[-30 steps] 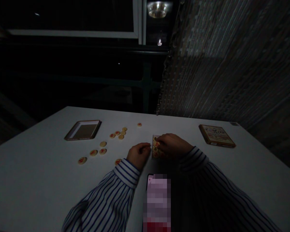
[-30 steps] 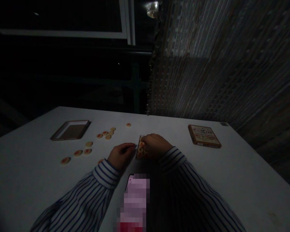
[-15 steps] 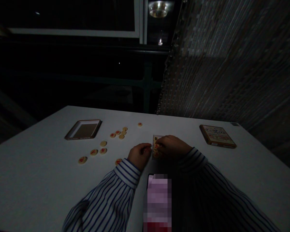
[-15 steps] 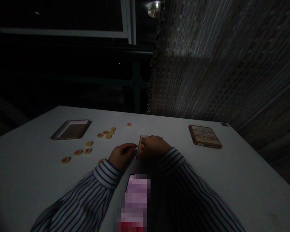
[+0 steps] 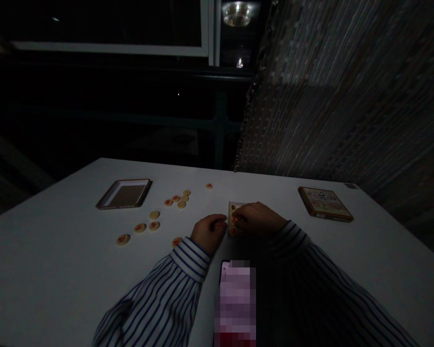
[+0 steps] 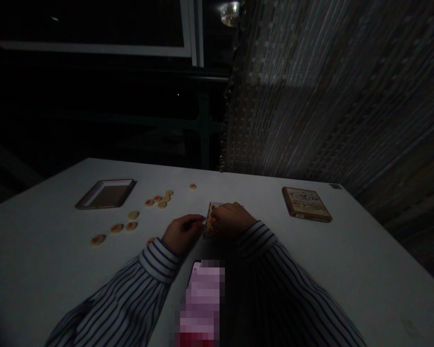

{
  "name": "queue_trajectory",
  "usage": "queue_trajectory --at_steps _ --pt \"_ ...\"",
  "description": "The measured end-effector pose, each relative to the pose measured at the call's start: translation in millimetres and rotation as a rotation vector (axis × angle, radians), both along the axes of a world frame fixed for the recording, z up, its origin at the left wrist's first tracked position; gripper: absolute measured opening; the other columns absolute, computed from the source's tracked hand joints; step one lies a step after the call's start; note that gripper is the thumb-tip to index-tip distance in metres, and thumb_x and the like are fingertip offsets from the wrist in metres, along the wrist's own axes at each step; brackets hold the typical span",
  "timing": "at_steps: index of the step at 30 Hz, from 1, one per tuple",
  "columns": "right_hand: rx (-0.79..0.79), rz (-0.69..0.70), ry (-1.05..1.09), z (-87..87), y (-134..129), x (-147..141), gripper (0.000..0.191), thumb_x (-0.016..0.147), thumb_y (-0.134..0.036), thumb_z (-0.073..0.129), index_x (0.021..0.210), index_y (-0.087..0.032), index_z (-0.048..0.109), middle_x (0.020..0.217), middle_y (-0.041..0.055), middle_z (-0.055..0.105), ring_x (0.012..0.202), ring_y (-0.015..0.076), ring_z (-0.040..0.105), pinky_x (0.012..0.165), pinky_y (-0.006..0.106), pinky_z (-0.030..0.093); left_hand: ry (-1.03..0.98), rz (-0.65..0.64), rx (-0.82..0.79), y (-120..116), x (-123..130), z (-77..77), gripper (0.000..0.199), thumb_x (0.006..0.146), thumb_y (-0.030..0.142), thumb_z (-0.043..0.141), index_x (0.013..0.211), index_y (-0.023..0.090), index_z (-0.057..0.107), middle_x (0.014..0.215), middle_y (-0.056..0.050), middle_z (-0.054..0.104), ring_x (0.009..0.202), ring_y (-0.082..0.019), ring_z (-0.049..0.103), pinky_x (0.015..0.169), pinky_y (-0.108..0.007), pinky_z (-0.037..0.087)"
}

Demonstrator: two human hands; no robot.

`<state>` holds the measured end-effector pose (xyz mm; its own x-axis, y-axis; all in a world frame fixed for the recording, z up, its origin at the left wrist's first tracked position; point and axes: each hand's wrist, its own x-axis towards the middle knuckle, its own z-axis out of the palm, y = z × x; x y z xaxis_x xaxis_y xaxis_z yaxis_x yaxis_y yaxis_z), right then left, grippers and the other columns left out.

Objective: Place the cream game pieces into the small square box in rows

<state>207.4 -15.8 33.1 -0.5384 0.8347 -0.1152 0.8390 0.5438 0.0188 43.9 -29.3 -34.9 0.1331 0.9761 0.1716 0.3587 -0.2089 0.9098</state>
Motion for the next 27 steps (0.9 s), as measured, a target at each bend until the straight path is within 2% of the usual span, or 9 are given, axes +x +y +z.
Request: queue_trajectory --at_steps 17,27 --pt "-0.018 0.045 0.008 0.5 -0.1 -0.4 0.027 0.078 -0.032 0.037 0.082 -0.018 0.06 0.084 0.0064 0.062 0.075 0.0153 0.055 0.063 0.024 0.032 0.009 -0.002 0.011 0.5 -1.4 -1.7 0.024 0.067 0.023 0.052 0.087 0.015 0.062 0.082 -0.006 0.065 0.073 -0.015 0.059 0.072 -0.028 0.047" --pt "-0.045 0.021 0.022 1.1 -1.5 -0.9 0.026 0.077 -0.03 0.038 0.082 -0.017 0.06 0.083 0.0074 0.062 0.075 0.0161 0.055 0.061 0.024 0.032 0.023 -0.006 0.009 -2.3 -0.7 3.9 0.023 0.067 0.022 0.051 0.086 0.016 0.063 0.079 -0.005 0.065 0.072 -0.014 0.059 0.072 -0.027 0.046"
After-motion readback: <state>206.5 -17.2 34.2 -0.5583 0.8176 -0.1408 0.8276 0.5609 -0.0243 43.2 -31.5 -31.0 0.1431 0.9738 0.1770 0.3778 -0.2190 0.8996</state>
